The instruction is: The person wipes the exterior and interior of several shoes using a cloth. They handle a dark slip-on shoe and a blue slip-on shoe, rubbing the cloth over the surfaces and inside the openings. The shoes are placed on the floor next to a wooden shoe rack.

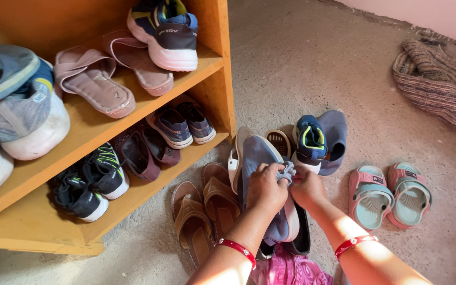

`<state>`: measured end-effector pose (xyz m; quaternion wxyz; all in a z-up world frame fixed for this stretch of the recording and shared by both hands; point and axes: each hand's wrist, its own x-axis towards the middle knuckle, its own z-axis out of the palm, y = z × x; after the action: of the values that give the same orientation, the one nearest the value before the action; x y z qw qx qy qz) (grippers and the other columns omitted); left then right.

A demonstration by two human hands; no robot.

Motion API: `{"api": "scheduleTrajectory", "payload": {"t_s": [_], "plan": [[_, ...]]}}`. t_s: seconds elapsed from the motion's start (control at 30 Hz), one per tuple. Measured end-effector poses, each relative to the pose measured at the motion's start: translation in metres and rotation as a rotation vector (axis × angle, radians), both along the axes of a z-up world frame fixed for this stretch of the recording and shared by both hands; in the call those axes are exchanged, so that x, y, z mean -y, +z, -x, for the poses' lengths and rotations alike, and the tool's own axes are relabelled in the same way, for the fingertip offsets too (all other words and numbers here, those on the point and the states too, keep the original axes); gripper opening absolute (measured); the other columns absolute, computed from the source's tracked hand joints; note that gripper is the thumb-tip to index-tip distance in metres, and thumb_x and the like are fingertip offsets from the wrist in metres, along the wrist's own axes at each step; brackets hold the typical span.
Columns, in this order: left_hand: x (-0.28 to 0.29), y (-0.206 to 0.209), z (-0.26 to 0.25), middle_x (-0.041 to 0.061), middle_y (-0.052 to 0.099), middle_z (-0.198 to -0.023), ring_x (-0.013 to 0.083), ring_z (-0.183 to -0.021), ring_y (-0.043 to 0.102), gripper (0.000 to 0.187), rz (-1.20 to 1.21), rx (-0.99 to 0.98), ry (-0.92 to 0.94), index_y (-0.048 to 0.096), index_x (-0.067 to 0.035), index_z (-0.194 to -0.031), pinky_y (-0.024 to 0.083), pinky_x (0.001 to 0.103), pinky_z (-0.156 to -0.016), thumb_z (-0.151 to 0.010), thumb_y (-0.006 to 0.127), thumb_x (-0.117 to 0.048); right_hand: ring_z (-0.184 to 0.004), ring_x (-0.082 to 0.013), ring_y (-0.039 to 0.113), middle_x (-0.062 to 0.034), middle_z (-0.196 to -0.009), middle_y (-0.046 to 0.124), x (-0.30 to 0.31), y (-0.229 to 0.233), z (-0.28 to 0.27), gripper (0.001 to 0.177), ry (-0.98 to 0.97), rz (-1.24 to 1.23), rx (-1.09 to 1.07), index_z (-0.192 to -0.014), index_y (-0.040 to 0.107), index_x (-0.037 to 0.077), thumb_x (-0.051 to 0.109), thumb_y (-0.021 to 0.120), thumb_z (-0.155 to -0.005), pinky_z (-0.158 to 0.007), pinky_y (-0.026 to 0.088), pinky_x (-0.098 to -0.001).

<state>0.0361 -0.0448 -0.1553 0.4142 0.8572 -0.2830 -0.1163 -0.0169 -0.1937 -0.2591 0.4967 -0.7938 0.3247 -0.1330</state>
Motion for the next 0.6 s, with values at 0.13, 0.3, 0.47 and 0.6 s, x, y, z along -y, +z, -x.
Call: {"api": "scheduleTrajectory", "payload": {"t_s": [0.13,0.3,0.47,0.6], "plan": [[0.021,-0.001,0.004,0.013,0.067,-0.117,0.0368,-0.113,0.061,0.031,0.171,0.027,-0.01,0.07,-0.013,-0.115,0.049,0.044,-0.099,-0.085,0.071,-0.019,-0.09,-0.0101,0.07,-0.0036,-0.103,0.078,0.017,0.019,0.012,0.031,-0.204,-0.143,0.046,-0.12,0.073,0.004,0.011,0.07,-0.091,-0.079,0.054,-0.0273],[0.052,-0.006,0.009,0.016,0.068,-0.114,0.0372,-0.11,0.065,0.033,0.298,0.013,-0.033,0.069,-0.009,-0.116,0.051,0.045,-0.096,-0.085,0.071,-0.019,-0.085,-0.0121,0.067,-0.0059,-0.102,0.076,0.039,0.032,0.018,0.029,-0.27,-0.329,0.199,-0.119,0.071,0.0,0.011,0.069,-0.092,-0.073,0.053,-0.0285],[0.084,-0.015,0.012,0.018,0.069,-0.118,0.037,-0.111,0.065,0.038,0.319,-0.056,-0.071,0.068,-0.006,-0.119,0.051,0.044,-0.096,-0.084,0.072,-0.02,-0.087,-0.0111,0.068,-0.0054,-0.103,0.076,0.067,0.031,0.025,0.031,-0.333,-0.24,0.137,-0.12,0.072,0.001,0.012,0.07,-0.09,-0.072,0.055,-0.0271],[0.105,-0.028,0.014,0.017,0.068,-0.12,0.0356,-0.112,0.066,0.039,0.237,-0.095,-0.085,0.068,-0.007,-0.121,0.052,0.043,-0.095,-0.085,0.07,-0.022,-0.087,-0.0139,0.069,-0.0067,-0.104,0.076,0.088,0.022,0.025,0.032,-0.347,-0.221,0.046,-0.121,0.071,0.002,0.013,0.071,-0.091,-0.072,0.055,-0.0306]]}}
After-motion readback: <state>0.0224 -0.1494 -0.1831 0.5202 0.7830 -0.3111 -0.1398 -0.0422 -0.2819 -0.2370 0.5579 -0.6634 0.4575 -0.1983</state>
